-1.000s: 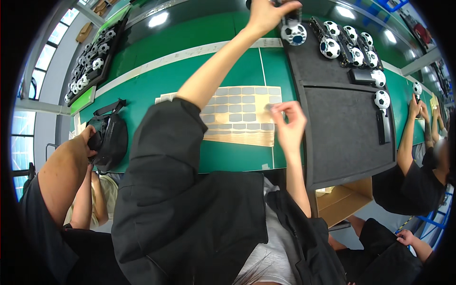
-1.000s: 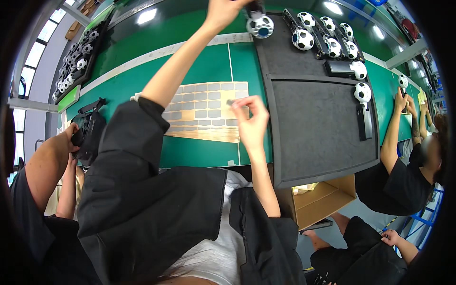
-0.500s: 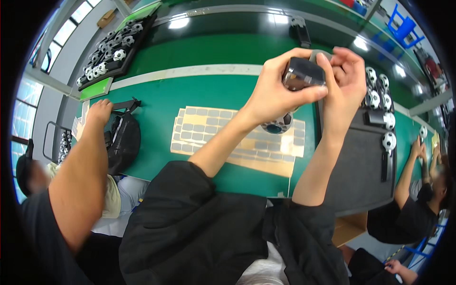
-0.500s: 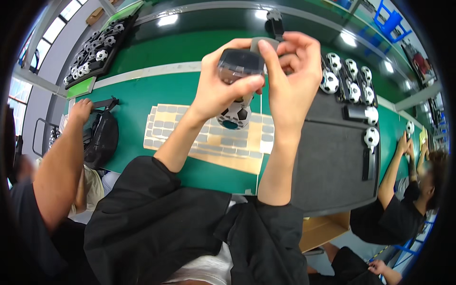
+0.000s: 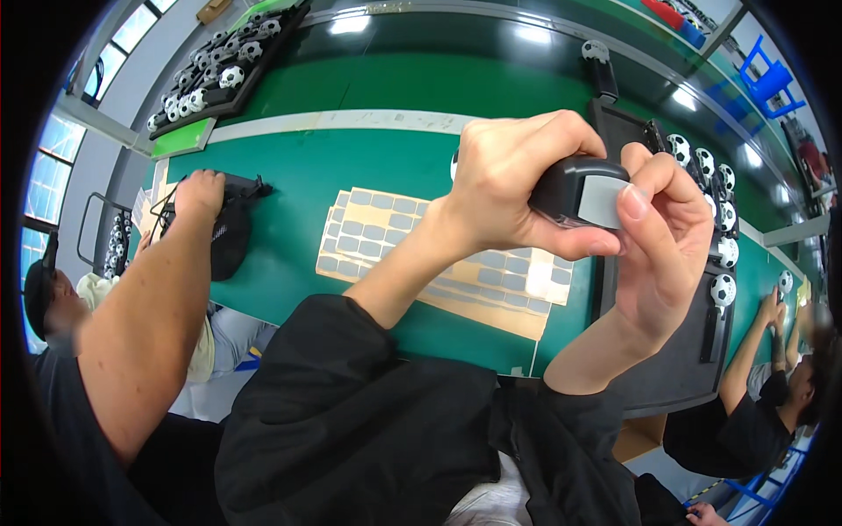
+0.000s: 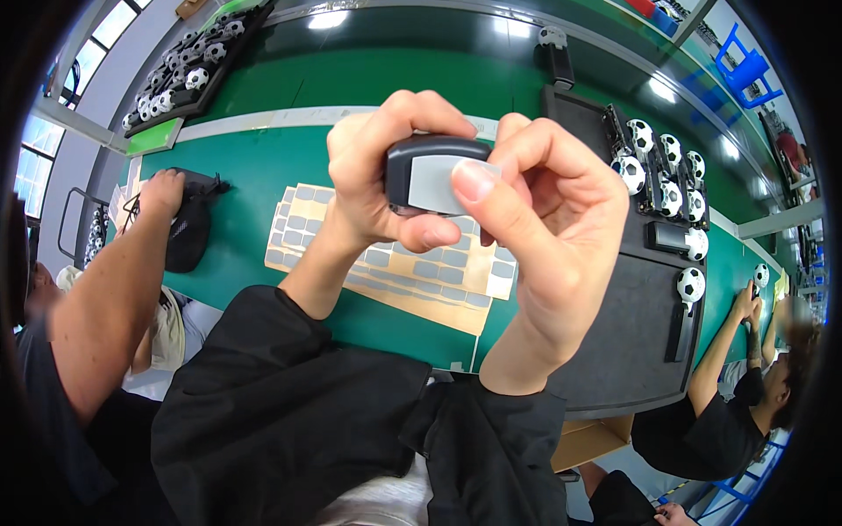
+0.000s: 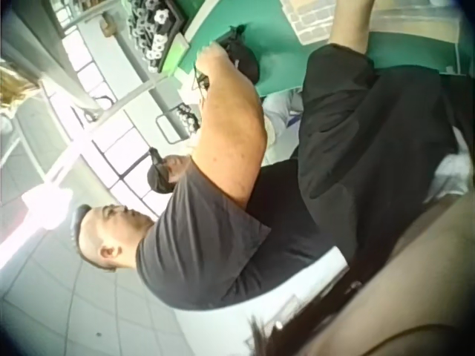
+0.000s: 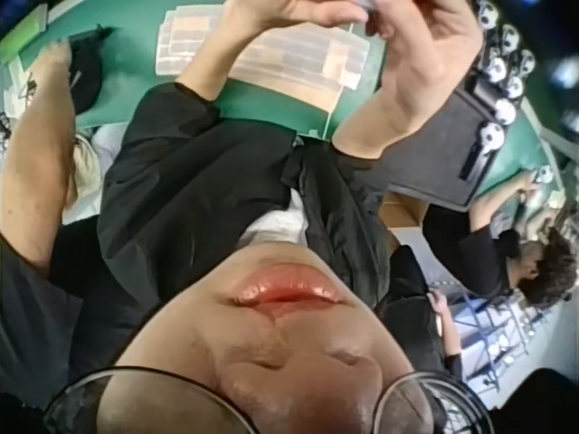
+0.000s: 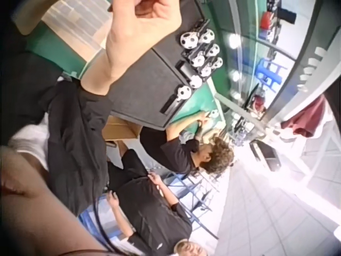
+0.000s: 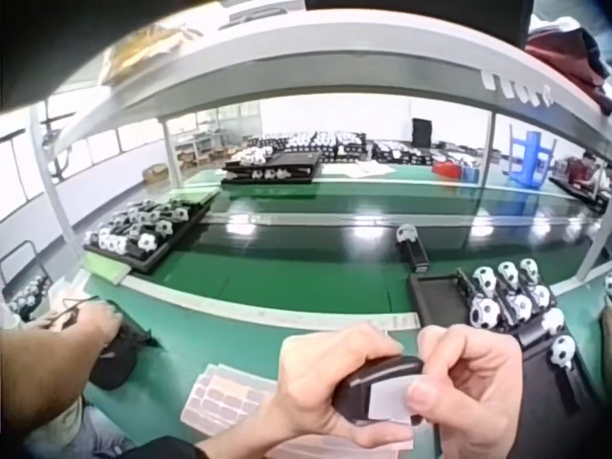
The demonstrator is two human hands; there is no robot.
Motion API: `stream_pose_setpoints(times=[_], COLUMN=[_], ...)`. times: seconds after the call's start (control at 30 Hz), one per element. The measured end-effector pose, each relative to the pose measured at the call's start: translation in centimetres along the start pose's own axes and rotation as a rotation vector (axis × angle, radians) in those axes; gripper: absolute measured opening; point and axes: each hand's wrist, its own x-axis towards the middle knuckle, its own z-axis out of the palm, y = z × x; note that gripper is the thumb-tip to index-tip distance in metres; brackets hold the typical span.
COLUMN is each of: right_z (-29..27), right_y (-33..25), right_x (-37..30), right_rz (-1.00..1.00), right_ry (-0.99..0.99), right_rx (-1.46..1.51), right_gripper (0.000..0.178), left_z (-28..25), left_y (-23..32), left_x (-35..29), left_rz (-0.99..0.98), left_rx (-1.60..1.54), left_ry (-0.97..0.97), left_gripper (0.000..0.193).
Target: Apply stickers and protective films to small electronic components on an assembly line.
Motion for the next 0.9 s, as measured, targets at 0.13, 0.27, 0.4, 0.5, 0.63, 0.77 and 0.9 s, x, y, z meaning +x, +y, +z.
stream_pose_setpoints(times=[0.13,0.27,0.4,0.5,0.63,0.77,0.9], right_z=[-0.6,-0.7,-0.6,-0.5,-0.8,-0.9,-0.9], right_y=[0.0,0.1,0.1,0.1,0.2,0.4,0.4], right_x=[-0.8,-0.9,-1.2,-1.3,-1.2,-1.2,-1.2], right_rz=[-0.017,-0.038,-0.048,-0.049,-0.072,-0.084,-0.087], right_ry=[-0.094,-0.122,-0.132,-0.133,-0.146,-0.143,-0.137], right_rx=[-0.146,-0.192,-0.204,-0.2,-0.207,-0.216,-0.225], right_gripper=[0.008,0.008,0.008,0.008,0.009,0.009,0.009], left_z=[-0.1,-0.5,-0.7,-0.8,-0.5,-0.2,-0.3], left_y=[0.1,0.0,0.1,0.1,0.1,0.0,-0.1], left_x=[0.0,0.0,-0.1,-0.1,-0.2,0.0,0.0], left_rz=[0.05,0.095,0.12,0.126,0.125,0.162,0.176], left_rx=[0.043,0.051,0.047,0.042,0.041,0.063,0.073], left_ry=[-0.034,-0.043,-0.045,-0.044,-0.044,-0.009,-0.006], left_gripper=[0.054,0.053,0.052,0.051,0.052,0.052,0.053])
